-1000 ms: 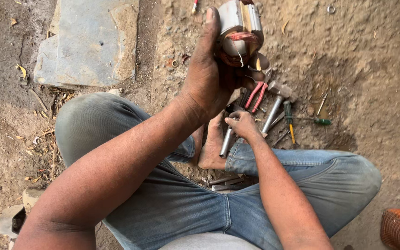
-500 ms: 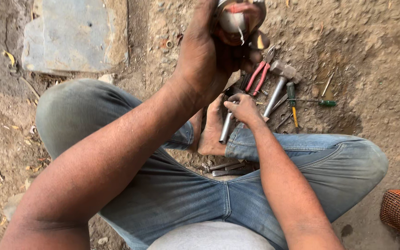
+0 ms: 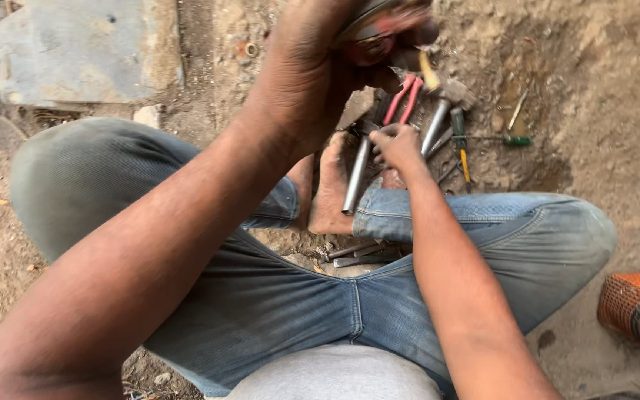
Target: The person sits on the ground and uses a hammer and pliers to disassemble a green motor housing and a cylindrical stator. They repeatedly strike the components to remove parts and inspect the internal windings.
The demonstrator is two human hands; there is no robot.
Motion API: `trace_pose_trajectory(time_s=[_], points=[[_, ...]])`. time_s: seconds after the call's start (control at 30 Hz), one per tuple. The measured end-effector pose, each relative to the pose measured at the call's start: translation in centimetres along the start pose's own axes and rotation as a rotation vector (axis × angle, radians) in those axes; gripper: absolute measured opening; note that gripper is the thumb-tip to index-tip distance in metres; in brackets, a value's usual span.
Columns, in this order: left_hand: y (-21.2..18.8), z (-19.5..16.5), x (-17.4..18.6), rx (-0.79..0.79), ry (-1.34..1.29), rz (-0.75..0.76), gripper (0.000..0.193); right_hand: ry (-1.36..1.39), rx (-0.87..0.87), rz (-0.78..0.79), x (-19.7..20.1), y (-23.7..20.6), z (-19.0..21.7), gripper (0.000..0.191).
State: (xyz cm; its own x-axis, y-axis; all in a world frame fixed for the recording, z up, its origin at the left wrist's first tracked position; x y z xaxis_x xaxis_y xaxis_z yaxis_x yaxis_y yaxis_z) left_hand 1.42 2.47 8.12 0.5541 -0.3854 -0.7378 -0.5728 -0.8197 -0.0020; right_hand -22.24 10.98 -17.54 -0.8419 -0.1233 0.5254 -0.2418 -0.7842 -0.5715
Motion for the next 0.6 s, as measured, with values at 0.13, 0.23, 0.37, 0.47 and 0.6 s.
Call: trace_pose_trajectory(time_s=[0.13,0.23,0.37,0.47,0.6], points=[[-0.4,-0.5,0.0,-0.040,-0.022,0.064,0.055,0.032,-0.195,-0.274,2.7,2.0,-2.6,0.028],[-0.6,-0.8,0.4,-0.026,-0.075,0.027,0.054,-0.136,-0.116,-0.430,3.4,3.1,-2.4,0.025],[-0.6,-1.1,1.4,-0.020,-0.104,-0.084,0.054,-0.353,0.113,-0.471,2.2,4.6,-0.6,0.026],[-0.5,-1.0,1.6,-0.007,-0.166,-0.131,0.057,-0.403,0.117,-0.491,1.1,5.8,0.0,0.030],[-0.1,-1.7,1.8,0.028,-0.145,-0.288,0.071,-0.467,0.548,-0.652,0.7,8.0,3.4,0.042]])
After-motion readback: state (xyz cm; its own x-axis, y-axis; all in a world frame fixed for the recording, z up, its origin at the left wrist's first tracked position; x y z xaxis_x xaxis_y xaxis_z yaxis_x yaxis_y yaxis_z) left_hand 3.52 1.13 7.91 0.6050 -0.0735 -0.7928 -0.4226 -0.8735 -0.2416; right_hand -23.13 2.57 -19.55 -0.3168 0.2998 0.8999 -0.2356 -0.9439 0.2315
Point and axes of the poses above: each hand's wrist, its own y-axis towards the middle knuckle, its own x-axis out of the back of the hand, z = x × y, the point moved 6 cm from there along y, towards the middle knuckle, and after that the axes turned 8 degrees about x, right-handed, at the moved point
